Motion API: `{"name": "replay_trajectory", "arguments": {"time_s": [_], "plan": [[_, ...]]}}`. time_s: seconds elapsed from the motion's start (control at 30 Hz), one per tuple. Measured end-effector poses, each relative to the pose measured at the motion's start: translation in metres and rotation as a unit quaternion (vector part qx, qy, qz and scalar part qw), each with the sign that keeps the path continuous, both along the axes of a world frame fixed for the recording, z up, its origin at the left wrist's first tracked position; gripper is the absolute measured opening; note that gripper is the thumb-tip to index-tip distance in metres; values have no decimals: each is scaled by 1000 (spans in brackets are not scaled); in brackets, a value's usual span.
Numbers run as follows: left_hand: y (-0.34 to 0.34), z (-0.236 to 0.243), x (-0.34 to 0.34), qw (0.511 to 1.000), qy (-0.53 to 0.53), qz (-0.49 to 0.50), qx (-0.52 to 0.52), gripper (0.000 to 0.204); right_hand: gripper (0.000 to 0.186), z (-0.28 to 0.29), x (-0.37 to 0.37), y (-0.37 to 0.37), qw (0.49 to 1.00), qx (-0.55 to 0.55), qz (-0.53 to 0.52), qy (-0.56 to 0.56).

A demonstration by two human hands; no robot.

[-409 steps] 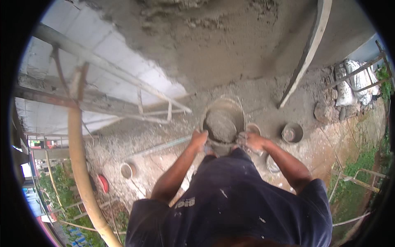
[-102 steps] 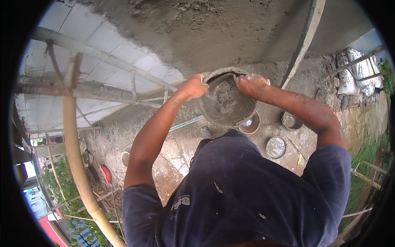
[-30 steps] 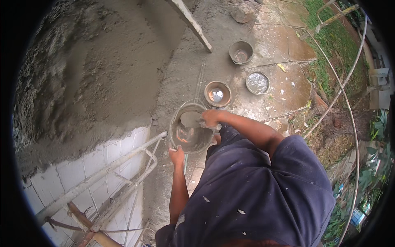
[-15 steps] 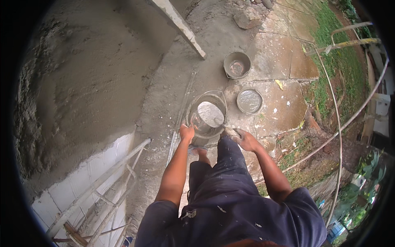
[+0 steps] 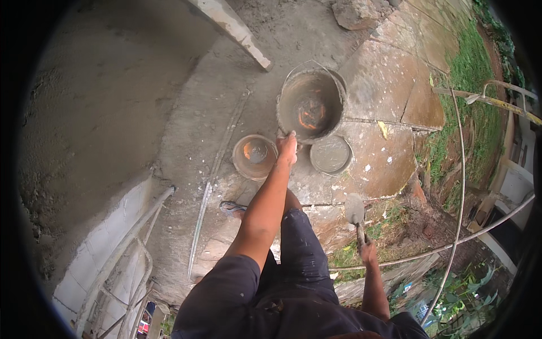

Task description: The person scoops wet cement from a bucket using a trowel and applies it to a concrete wall surface. They repeatedly transfer cement and smooth the wall with a wooden straightedge.

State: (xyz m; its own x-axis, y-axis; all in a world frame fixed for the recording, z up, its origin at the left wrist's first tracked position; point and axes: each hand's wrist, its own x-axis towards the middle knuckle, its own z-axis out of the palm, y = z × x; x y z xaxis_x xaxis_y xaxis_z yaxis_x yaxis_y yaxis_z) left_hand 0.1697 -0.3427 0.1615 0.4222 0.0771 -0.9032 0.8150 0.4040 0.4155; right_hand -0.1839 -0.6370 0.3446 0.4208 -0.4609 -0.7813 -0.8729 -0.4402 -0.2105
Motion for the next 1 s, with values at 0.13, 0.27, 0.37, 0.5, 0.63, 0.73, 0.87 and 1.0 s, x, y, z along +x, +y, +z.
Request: {"name": "replay_trajectory", "arguments": {"time_s": [0.13, 0.27, 0.37, 0.5, 0.63, 0.73, 0.87, 1.0], "plan": [[-23, 12, 13, 993, 85, 18, -82, 69, 19, 26, 53, 32, 995, 62, -47, 67], [32, -15, -76, 992, 114, -45, -17, 63, 22, -40, 72, 24, 994, 92, 55, -23], [130, -31, -190, 973, 89, -66, 202, 39, 27, -82, 155, 39, 988, -28, 148, -37], [298, 40, -296, 817, -8, -331, 473, 52, 37, -198, 206, 18, 957, -60, 283, -22], [337, 111, -360, 874, 304, -125, 359, 63, 63, -223, 232, 46, 948, -76, 294, -90], [339, 146, -425, 911, 216, -120, 330, 57, 62, -178, 282, 104, 946, -119, 272, -133], [295, 184, -424, 968, 174, 53, 172, 43, 69, -25, 445, 262, 873, 19, 258, -414], [279, 181, -421, 953, 135, 7, 271, 52, 80, 207, 594, 408, 767, 151, 235, -578]]}}
